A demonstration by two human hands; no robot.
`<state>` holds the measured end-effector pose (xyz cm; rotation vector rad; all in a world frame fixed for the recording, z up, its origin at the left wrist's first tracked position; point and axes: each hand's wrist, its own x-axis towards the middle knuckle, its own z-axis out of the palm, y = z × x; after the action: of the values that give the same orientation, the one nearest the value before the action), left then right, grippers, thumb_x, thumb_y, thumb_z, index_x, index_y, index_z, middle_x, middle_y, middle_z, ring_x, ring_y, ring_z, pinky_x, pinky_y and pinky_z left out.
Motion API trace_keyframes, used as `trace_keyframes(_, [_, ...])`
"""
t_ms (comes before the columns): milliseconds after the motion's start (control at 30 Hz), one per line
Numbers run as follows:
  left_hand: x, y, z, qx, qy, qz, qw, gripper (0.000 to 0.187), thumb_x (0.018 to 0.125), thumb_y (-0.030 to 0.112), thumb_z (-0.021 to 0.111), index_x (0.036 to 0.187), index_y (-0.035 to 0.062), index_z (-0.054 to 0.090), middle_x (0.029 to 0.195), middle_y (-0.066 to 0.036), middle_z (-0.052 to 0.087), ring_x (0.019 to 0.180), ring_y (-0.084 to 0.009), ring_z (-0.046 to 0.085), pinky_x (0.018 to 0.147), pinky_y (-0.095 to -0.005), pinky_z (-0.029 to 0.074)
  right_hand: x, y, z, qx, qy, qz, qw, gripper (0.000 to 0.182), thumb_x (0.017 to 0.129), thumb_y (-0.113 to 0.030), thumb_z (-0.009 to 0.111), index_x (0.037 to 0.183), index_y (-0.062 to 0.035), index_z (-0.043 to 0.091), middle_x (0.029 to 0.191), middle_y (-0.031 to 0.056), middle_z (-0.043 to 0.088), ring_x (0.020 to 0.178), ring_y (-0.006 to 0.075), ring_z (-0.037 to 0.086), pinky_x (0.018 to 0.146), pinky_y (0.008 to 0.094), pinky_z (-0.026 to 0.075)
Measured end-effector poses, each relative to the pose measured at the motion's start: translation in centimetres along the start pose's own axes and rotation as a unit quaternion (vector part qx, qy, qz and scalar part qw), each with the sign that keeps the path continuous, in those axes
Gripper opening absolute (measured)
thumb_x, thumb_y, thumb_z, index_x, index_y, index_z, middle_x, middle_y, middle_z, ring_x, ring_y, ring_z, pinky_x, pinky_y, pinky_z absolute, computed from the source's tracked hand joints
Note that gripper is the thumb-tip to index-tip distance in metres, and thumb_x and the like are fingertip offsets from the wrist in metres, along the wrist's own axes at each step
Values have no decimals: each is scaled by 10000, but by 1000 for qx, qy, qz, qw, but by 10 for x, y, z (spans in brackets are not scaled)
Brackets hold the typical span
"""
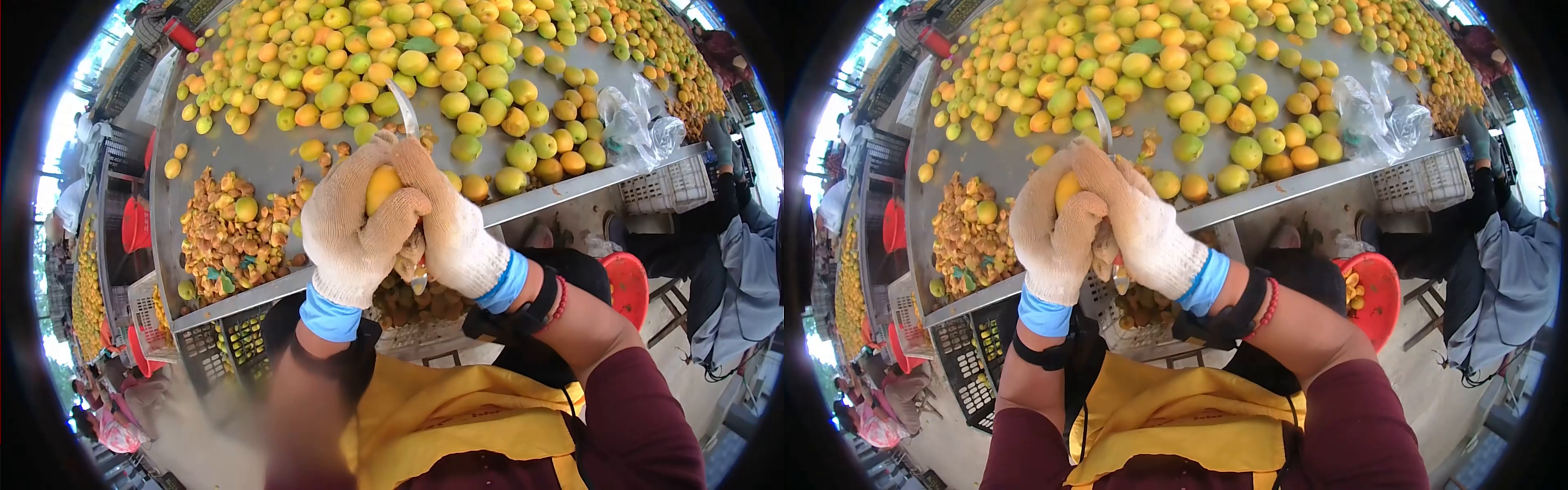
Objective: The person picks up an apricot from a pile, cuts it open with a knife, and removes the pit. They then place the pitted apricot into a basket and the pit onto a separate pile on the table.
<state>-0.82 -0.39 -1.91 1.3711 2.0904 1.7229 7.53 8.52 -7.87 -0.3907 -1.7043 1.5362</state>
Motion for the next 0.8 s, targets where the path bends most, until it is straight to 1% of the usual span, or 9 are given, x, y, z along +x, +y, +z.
trace_keyframes(33, [1, 0, 0, 2, -2, 0, 1000, 428, 813, 220, 812, 1169, 5, 710, 1094, -210, 739, 984, -332, 737, 886, -372, 573, 10, -22, -10, 84, -33, 107, 990, 472, 1048, -441, 612, 1321, -62, 548, 1002, 65, 669, 799, 122, 656, 635, 259, 530])
trace_keyframes(100, [2, 1, -1, -33, -46, -122, 991, 594, 818, 337, 848, 1292, 29, 667, 1096, -203, 738, 991, -332, 740, 877, -369, 580, 29, -61, -27, 247, -100, 313, 912, 506, 996, -490, 677, 1235, -56, 578, 787, 38, 652, 448, 125, 562, 408, 244, 439])
trace_keyframes(133, [4, 0, -3, -30, -46, -125, 991, 594, 818, 337, 848, 1292, 29, 667, 1096, -203, 738, 991, -332, 740, 877, -369, 580, 34, -59, -29, 243, -103, 329, 907, 535, 963, -527, 706, 1214, -70, 587, 783, 27, 641, 439, 114, 531, 400, 232, 412])
trace_keyframes(200, [8, -3, -5, 82, -72, -20, 994, 719, 803, 456, 855, 1360, 58, 633, 1070, -172, 747, 977, -328, 747, 849, -373, 592, 38, -59, -35, 221, -162, 362, 891, 549, 954, -568, 698, 1164, -71, 595, 744, 33, 630, 445, 112, 544, 402, 240, 418])
trace_keyframes(300, [5, -8, -7, 113, -71, -27, 991, 679, 799, 519, 833, 1291, 76, 681, 1040, -136, 756, 934, -323, 753, 808, -364, 599, 35, -57, -39, 216, -213, 419, 856, 531, 984, -563, 655, 1168, -71, 575, 697, 43, 615, 461, 128, 579, 397, 243, 420])
trace_keyframes(367, [3, -9, -6, 102, -67, -14, 992, 650, 805, 526, 824, 1258, 76, 699, 1032, -133, 758, 915, -319, 753, 798, -359, 599, 20, -44, -29, 268, -171, 406, 857, 522, 998, -556, 634, 1176, -71, 562, 697, 51, 617, 471, 136, 598, 393, 247, 426])
trace_keyframes(633, [3, -1, 7, 9, 57, 41, 997, 281, 873, 108, 743, 1117, -28, 706, 1015, -157, 740, 896, -236, 715, 823, -343, 577, 15, -46, 3, 360, -22, 368, 857, 466, 1030, -475, 620, 1248, -70, 543, 801, 62, 647, 495, 147, 627, 401, 260, 467])
trace_keyframes(700, [1, -13, 9, -17, 86, 26, 996, 244, 904, 100, 702, 1109, -32, 691, 1021, -146, 732, 871, -216, 698, 810, -325, 572, 16, -47, 7, 366, 7, 350, 862, 448, 1029, -446, 635, 1256, -68, 551, 833, 57, 652, 492, 145, 621, 406, 260, 475])
trace_keyframes(800, [2, -14, 4, -98, 107, -32, 989, 207, 965, 99, 629, 1122, -33, 660, 1037, -121, 716, 833, -179, 669, 780, -292, 561, 19, -41, -4, 350, -60, 326, 876, 377, 1058, -379, 588, 1274, -70, 581, 943, 76, 655, 569, 134, 622, 473, 263, 495])
